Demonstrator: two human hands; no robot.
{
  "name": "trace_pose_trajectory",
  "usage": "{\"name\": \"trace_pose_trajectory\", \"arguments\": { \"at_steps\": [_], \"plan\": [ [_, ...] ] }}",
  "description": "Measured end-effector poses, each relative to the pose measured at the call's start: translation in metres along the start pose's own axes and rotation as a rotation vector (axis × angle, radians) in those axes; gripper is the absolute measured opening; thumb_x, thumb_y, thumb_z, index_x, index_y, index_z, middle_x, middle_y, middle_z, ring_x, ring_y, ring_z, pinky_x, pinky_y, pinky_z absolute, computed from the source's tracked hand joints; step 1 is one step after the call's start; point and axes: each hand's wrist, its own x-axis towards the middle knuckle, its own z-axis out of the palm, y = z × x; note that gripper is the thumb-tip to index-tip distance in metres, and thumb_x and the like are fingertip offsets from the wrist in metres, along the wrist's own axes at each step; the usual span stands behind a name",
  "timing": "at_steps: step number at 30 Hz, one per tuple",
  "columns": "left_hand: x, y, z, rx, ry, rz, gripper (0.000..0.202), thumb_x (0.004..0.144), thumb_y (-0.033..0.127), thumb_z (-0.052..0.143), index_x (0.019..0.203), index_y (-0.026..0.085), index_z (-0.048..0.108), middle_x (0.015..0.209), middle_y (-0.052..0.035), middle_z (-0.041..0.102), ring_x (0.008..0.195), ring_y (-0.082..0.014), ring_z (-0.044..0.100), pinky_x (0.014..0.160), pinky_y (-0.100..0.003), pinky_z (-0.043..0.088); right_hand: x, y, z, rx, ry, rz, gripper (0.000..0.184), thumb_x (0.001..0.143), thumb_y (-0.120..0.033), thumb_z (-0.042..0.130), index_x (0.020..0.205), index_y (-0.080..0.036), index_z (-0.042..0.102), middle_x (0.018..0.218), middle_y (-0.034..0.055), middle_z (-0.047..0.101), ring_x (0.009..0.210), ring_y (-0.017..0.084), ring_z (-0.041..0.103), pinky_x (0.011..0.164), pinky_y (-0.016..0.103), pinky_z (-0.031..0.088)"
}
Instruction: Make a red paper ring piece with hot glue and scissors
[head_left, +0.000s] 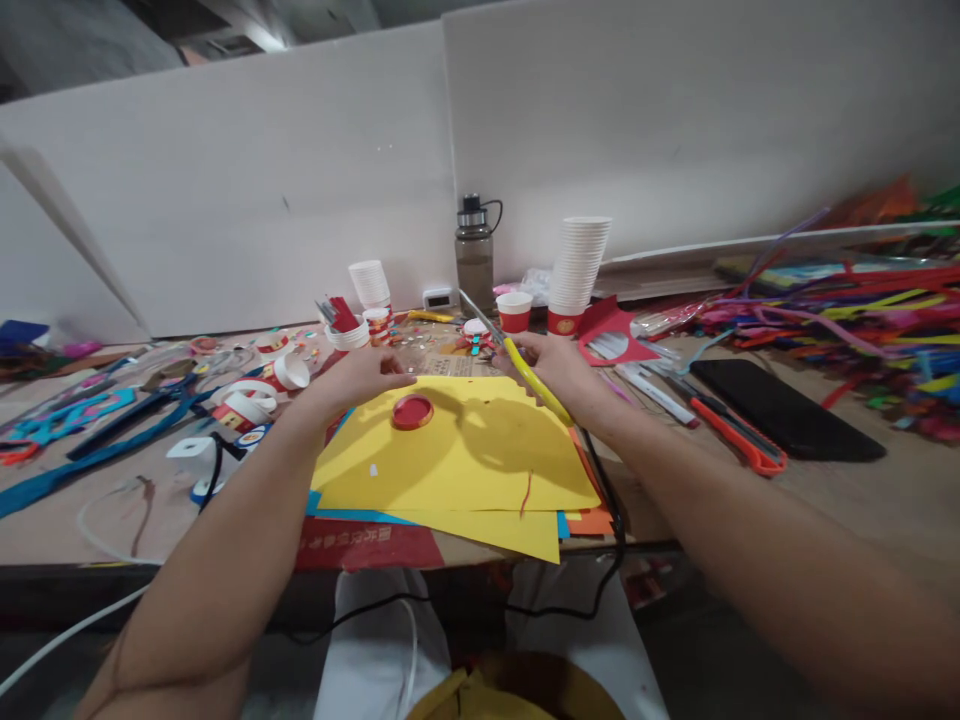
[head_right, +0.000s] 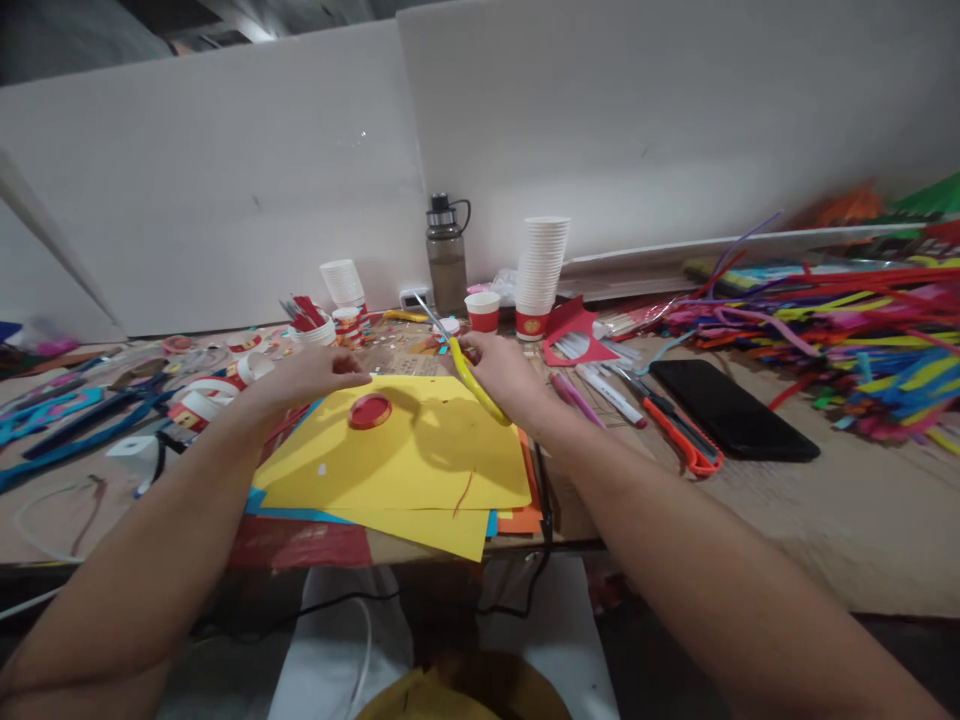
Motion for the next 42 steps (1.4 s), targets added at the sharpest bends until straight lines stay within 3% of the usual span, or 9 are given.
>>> {"name": "trace_pose_trajectory", "arguments": {
  "at_steps": [4,10,20,22,26,31,35,39,42],
  "plan": [
    [0.004,-0.010,0.009,0.169,-0.144,-0.056,0.036,0.073,0.053,0.060,0.074,0.018,0.066,0.074,-0.0043,0.069,0.068,-0.0194,0.061,0.057,-0.027,0.038,-0.005,-0.004,0.003,-0.267,-0.160,-0.008,0.036,0.078,-0.045,0.061,0.101,-0.020,0.073,0.092,0.0080,0.074,0.083,0.023,0.066,0.067,0.027,0.043],
    [0.009,-0.010,0.022,0.224,-0.161,0.014,0.011,0.070,0.027,0.060,0.071,0.018,0.066,0.073,-0.0048,0.068,0.068,-0.0182,0.060,0.058,-0.026,0.037,-0.016,-0.004,0.014,-0.487,-0.288,0.012,0.038,0.077,-0.048,0.060,0.103,-0.023,0.071,0.093,0.0106,0.074,0.085,0.028,0.067,0.064,0.030,0.042],
    [0.005,0.013,0.031,-0.168,0.355,0.148,0.007,0.080,0.019,0.054,0.086,0.017,0.059,0.078,-0.0036,0.066,0.071,-0.0152,0.061,0.065,-0.026,0.045,-0.020,-0.004,0.014,-0.463,-0.383,-0.217,0.034,0.077,-0.024,0.058,0.110,-0.020,0.068,0.098,0.0107,0.071,0.091,0.025,0.064,0.075,0.030,0.043],
    [0.004,0.017,0.040,-0.247,0.499,0.256,0.010,0.081,0.016,0.054,0.090,0.017,0.058,0.084,-0.0040,0.067,0.076,-0.0146,0.063,0.070,-0.027,0.048,-0.021,-0.008,0.010,-0.467,-0.358,-0.207,0.034,0.077,-0.024,0.061,0.109,-0.019,0.069,0.100,0.0126,0.070,0.095,0.027,0.062,0.079,0.033,0.043],
    [-0.001,0.031,0.056,-0.334,0.572,0.428,0.016,0.081,0.017,0.057,0.097,0.017,0.057,0.088,-0.0032,0.065,0.075,-0.0128,0.063,0.069,-0.026,0.052,-0.019,-0.016,0.007,-0.214,-0.153,-0.154,0.034,0.085,-0.033,0.058,0.113,-0.017,0.068,0.109,0.0132,0.068,0.101,0.025,0.060,0.085,0.034,0.045],
    [-0.012,0.048,0.064,-0.402,0.620,0.553,0.022,0.082,0.013,0.058,0.103,0.019,0.057,0.091,-0.0026,0.066,0.077,-0.0109,0.063,0.071,-0.024,0.053,-0.015,-0.016,0.014,0.298,-0.235,-0.108,0.031,0.085,-0.029,0.056,0.113,-0.022,0.067,0.096,0.0031,0.071,0.072,0.014,0.063,0.063,0.025,0.049],
    [-0.015,0.052,0.067,-0.500,0.557,0.561,0.033,0.080,0.018,0.063,0.112,0.019,0.054,0.101,-0.0049,0.066,0.085,-0.0125,0.064,0.078,-0.027,0.054,-0.015,-0.013,0.016,0.358,-0.178,-0.104,0.022,0.083,-0.020,0.052,0.096,-0.019,0.069,0.076,0.0005,0.068,0.063,0.013,0.061,0.058,0.024,0.047],
    [-0.015,0.052,0.068,-0.528,0.477,0.476,0.027,0.078,0.019,0.065,0.104,0.017,0.059,0.099,-0.0063,0.067,0.086,-0.0153,0.064,0.079,-0.030,0.053,-0.017,-0.014,0.014,0.260,-0.015,-0.171,0.020,0.077,-0.014,0.056,0.092,-0.016,0.069,0.088,0.0045,0.069,0.078,0.016,0.062,0.071,0.028,0.048],
    [-0.016,0.054,0.067,-0.569,0.405,0.420,0.022,0.078,0.026,0.066,0.098,0.017,0.063,0.093,-0.0056,0.069,0.084,-0.0166,0.064,0.078,-0.031,0.052,-0.017,-0.015,0.013,0.349,-0.005,-0.135,0.018,0.077,-0.018,0.057,0.092,-0.016,0.067,0.088,0.0047,0.069,0.077,0.016,0.061,0.069,0.028,0.049]
  ]
}}
